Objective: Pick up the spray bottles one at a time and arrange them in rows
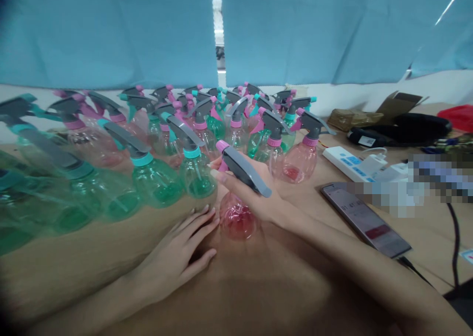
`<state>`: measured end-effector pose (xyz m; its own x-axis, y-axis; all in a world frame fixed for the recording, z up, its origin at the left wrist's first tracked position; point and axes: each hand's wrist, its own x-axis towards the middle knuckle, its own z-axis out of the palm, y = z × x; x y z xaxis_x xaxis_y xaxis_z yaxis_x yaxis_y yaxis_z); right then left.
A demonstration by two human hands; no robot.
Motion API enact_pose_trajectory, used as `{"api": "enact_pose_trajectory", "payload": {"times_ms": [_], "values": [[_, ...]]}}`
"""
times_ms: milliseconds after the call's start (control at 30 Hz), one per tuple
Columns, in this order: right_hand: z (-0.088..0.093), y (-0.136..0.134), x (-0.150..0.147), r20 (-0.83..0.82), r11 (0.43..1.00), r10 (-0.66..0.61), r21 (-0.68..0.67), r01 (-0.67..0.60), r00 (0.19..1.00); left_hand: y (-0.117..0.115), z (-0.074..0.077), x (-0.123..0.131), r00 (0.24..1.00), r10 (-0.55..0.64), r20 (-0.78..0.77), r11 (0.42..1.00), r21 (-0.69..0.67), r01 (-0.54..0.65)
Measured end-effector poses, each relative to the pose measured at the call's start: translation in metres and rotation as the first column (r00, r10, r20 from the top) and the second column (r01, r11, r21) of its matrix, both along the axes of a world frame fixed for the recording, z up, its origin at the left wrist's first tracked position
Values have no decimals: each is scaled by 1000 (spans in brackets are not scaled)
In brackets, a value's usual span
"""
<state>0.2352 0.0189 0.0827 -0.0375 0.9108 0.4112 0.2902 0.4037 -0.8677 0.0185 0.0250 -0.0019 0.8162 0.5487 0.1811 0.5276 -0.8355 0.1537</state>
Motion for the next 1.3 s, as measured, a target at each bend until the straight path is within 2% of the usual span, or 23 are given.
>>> {"api": "enact_pose_trajectory", "payload": {"times_ms": [300,567,967,1300], "values": [[3,0,0,16,1000,-4,24,3,1000,0,0,0,1000,1,17,1000,-8,-1],[-12,9,6,21,992,43,117,-45,999,1,-1,0,1000,2,2,1000,10,-2],[-9,7,5,29,993,30,110,-33,999,0,0,0,1000,1,-8,1000,6,-1],[-13,9,7,90,991,4,133,-16,996,0,1,1,1000,9,-15,1000,1,-9]]}}
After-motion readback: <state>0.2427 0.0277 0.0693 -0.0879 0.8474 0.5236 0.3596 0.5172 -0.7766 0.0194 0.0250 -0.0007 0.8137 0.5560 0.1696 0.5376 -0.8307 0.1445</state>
